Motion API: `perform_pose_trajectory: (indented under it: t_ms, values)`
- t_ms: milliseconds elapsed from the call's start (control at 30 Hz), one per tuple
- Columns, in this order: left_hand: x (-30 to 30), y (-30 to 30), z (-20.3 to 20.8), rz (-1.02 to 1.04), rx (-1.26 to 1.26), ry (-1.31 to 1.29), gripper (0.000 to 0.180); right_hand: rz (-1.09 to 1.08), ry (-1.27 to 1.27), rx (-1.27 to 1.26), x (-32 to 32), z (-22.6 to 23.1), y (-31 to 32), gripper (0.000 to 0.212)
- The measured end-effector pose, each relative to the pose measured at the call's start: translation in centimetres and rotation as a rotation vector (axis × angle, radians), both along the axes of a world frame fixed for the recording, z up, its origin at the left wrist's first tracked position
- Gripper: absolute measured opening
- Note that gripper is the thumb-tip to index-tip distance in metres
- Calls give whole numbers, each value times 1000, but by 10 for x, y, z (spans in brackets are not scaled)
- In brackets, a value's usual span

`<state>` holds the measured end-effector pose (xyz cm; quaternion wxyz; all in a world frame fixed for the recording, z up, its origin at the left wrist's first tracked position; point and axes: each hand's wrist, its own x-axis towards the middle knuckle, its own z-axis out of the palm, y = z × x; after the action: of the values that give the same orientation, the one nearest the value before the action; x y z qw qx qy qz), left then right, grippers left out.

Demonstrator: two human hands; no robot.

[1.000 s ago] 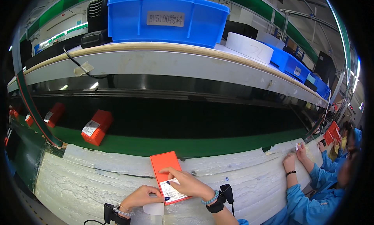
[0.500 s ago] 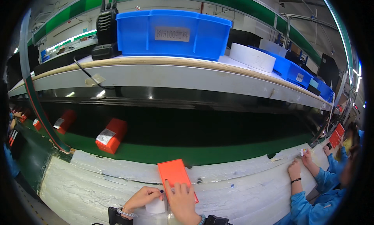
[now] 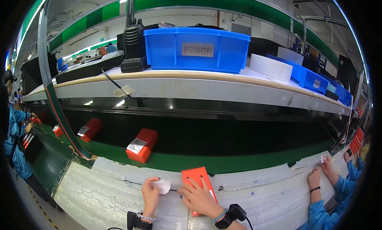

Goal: Applying adhesive labels to small red boxes on an assembly line conveyor.

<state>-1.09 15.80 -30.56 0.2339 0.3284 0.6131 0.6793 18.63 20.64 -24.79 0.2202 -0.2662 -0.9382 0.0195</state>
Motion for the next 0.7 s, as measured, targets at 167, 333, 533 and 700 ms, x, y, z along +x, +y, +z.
perform_pose_trajectory:
  t_ms: [167,333,533,700]
  values:
    - [-4,-4,0,96,7,144,28,-124,-60,-73,48,-5,5,23]
    - [6,-1,14,116,40,239,26,-739,-321,169,159,-12,32,21]
    - [9,-4,26,141,96,367,24,-426,-95,-23,78,-11,61,30]
    - [-12,-3,15,310,151,351,20,-144,198,-125,-85,-13,68,47]
